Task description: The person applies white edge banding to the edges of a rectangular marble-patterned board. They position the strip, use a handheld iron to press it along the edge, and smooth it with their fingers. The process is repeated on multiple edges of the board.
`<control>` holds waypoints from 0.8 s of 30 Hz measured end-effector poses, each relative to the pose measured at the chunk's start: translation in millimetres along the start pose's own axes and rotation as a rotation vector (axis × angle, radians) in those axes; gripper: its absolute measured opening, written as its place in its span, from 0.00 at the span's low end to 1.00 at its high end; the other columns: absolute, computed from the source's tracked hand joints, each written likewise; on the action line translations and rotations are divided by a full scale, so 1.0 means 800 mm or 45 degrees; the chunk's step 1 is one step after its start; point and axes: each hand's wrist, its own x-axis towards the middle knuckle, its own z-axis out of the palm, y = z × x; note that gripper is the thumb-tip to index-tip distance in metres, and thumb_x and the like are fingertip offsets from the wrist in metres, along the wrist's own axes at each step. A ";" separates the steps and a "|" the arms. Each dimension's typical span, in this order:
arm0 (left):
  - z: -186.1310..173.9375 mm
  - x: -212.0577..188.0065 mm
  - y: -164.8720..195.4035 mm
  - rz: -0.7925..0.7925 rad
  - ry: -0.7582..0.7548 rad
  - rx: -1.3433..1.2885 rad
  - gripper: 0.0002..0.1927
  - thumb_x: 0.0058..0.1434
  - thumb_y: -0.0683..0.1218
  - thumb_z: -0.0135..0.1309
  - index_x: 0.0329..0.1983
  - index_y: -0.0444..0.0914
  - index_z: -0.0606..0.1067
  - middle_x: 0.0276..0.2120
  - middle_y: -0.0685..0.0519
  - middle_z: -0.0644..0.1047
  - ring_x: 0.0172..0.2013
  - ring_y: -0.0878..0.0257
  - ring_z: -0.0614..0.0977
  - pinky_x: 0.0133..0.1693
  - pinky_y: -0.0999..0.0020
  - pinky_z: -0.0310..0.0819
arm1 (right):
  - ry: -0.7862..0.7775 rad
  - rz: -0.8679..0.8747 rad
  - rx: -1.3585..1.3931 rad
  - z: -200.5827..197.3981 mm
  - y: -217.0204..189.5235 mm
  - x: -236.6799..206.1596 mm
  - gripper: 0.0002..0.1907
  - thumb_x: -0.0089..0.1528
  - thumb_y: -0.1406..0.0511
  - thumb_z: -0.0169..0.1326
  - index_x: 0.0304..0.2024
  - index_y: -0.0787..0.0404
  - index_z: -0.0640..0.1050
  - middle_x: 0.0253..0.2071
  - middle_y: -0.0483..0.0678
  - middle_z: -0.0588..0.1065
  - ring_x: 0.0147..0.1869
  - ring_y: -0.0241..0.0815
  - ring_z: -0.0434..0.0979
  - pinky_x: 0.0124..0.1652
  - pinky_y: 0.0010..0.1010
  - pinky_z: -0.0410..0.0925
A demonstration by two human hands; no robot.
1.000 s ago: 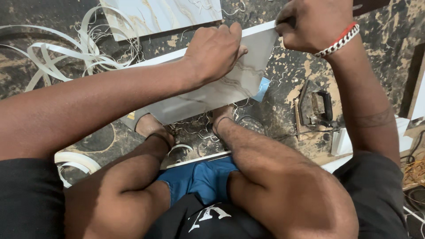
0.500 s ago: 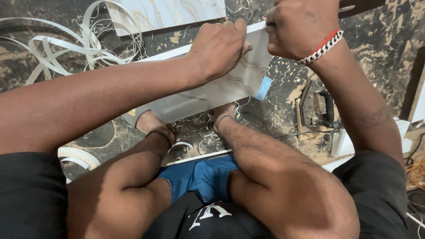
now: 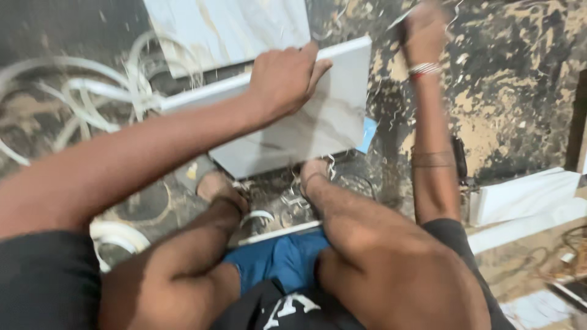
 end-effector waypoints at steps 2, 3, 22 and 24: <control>-0.001 0.003 0.000 -0.021 -0.014 -0.009 0.24 0.74 0.59 0.41 0.39 0.35 0.74 0.24 0.40 0.79 0.25 0.40 0.80 0.27 0.46 0.72 | -0.307 0.091 0.101 0.028 -0.012 -0.030 0.13 0.69 0.62 0.47 0.43 0.65 0.77 0.43 0.63 0.78 0.48 0.64 0.79 0.50 0.50 0.71; -0.001 0.005 0.000 -0.018 -0.016 0.004 0.24 0.75 0.59 0.41 0.38 0.35 0.74 0.24 0.40 0.79 0.25 0.40 0.80 0.27 0.46 0.72 | -0.513 0.297 -0.039 0.036 -0.018 -0.045 0.12 0.71 0.62 0.46 0.45 0.64 0.75 0.42 0.63 0.77 0.46 0.64 0.78 0.48 0.52 0.69; 0.025 -0.033 -0.080 0.004 0.020 -0.126 0.17 0.80 0.51 0.42 0.42 0.32 0.65 0.33 0.33 0.75 0.35 0.31 0.76 0.37 0.39 0.66 | -0.723 0.274 0.118 0.002 0.028 -0.259 0.11 0.64 0.69 0.57 0.49 0.61 0.76 0.47 0.54 0.76 0.53 0.56 0.77 0.53 0.46 0.71; 0.021 -0.027 -0.085 0.005 0.034 -0.116 0.17 0.80 0.51 0.41 0.42 0.32 0.66 0.32 0.33 0.75 0.35 0.31 0.75 0.37 0.39 0.66 | -0.654 0.279 0.222 -0.009 0.036 -0.252 0.17 0.60 0.68 0.59 0.52 0.60 0.77 0.48 0.54 0.76 0.54 0.56 0.77 0.55 0.44 0.71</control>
